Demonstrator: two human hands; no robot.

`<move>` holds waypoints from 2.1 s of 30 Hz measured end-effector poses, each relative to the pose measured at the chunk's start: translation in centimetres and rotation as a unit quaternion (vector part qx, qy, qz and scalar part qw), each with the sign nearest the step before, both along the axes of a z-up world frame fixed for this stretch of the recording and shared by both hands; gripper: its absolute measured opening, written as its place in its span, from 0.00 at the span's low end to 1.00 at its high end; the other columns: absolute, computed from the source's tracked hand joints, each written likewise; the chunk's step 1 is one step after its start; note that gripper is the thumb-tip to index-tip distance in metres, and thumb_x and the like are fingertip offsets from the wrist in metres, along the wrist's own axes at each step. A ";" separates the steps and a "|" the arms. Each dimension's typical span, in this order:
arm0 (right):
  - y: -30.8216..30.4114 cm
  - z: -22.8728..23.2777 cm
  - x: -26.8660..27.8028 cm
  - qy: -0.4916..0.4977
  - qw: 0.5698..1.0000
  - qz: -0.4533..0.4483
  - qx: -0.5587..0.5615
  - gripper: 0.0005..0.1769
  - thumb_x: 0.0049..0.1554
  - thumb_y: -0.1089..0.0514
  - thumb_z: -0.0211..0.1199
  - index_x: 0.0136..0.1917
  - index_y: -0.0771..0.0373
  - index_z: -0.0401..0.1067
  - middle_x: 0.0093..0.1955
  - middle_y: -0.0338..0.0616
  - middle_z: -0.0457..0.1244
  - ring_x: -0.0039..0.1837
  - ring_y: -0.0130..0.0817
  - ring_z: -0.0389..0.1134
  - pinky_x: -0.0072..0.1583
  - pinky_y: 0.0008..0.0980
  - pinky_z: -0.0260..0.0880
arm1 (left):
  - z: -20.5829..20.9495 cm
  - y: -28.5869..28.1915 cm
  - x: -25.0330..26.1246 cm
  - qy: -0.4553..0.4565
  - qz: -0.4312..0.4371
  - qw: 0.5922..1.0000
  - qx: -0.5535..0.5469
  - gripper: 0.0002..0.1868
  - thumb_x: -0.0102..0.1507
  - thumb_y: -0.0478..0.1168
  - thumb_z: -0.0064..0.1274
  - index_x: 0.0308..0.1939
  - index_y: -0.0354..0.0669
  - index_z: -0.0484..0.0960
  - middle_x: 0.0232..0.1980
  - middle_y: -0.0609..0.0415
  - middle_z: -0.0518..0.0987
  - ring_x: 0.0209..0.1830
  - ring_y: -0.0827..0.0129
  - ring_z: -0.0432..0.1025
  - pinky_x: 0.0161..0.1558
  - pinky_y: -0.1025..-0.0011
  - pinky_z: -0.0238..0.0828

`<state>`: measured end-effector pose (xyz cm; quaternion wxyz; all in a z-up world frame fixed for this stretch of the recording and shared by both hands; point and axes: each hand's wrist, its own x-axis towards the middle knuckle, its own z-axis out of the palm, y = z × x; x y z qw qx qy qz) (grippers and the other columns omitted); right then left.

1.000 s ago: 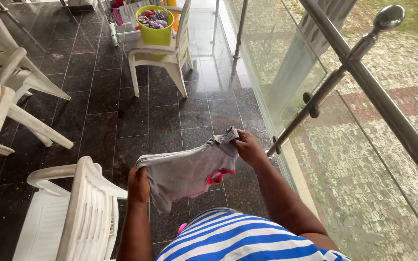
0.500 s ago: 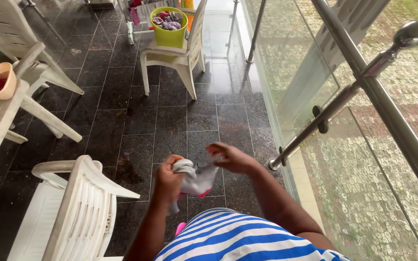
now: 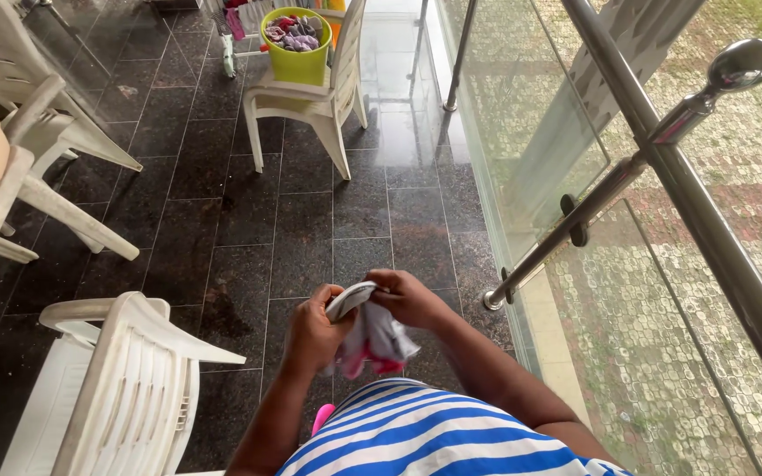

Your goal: Hanging various items of laundry onto a drying rack on a balcony.

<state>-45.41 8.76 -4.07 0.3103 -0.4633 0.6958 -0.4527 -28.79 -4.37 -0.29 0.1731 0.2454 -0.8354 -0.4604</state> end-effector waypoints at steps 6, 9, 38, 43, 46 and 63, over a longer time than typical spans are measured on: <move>0.5 0.4 -1.8 -0.117 0.988 -0.042 -0.089 0.06 0.64 0.65 0.54 0.51 0.65 0.71 0.46 0.40 0.67 0.51 0.27 0.68 0.57 0.29 0.71 | -5.3 -1.6 -1.4 -0.200 -0.011 0.979 -0.039 0.21 0.57 0.40 0.61 0.54 0.49 0.77 0.42 0.50 0.86 0.39 0.61 0.83 0.43 0.62 0.80; 0.5 0.4 -3.1 -0.225 0.955 -0.076 -0.176 0.08 0.65 0.62 0.53 0.49 0.65 0.72 0.45 0.38 0.68 0.51 0.27 0.70 0.59 0.30 0.74 | -6.5 -2.8 -1.4 -0.165 0.002 0.986 -0.034 0.11 0.58 0.39 0.60 0.44 0.47 0.83 0.39 0.52 0.86 0.36 0.62 0.81 0.41 0.59 0.78; -11.7 4.2 -9.4 -0.055 0.924 -0.241 -0.293 0.12 0.68 0.66 0.51 0.61 0.69 0.71 0.52 0.42 0.69 0.56 0.28 0.67 0.58 0.28 0.68 | 0.9 -21.7 -3.2 0.002 0.045 0.997 -0.062 0.10 0.57 0.43 0.59 0.39 0.45 0.81 0.34 0.48 0.84 0.32 0.58 0.82 0.36 0.60 0.76; -16.2 0.8 -12.7 -0.028 0.972 -0.202 -0.115 0.14 0.63 0.67 0.51 0.59 0.68 0.73 0.51 0.43 0.71 0.54 0.30 0.69 0.57 0.29 0.70 | -1.1 -27.5 -3.0 -0.022 0.078 0.985 -0.153 0.08 0.59 0.41 0.59 0.40 0.45 0.82 0.38 0.47 0.83 0.39 0.48 0.79 0.38 0.56 0.73; -18.2 1.7 -12.1 -0.035 0.962 -0.215 -0.164 0.12 0.66 0.65 0.51 0.58 0.67 0.73 0.50 0.43 0.70 0.53 0.29 0.68 0.57 0.28 0.70 | 0.2 -29.4 -2.7 -0.069 0.116 0.982 -0.133 0.08 0.59 0.41 0.61 0.40 0.46 0.82 0.40 0.46 0.83 0.40 0.47 0.78 0.39 0.54 0.73; -28.0 -0.6 -10.4 -0.155 0.949 -0.187 -0.199 0.12 0.67 0.60 0.54 0.53 0.70 0.74 0.46 0.40 0.69 0.49 0.26 0.68 0.53 0.28 0.69 | -10.0 -42.6 0.4 0.019 0.097 0.982 0.163 0.06 0.63 0.36 0.58 0.38 0.36 0.79 0.28 0.54 0.78 0.25 0.73 0.71 0.30 0.69 0.68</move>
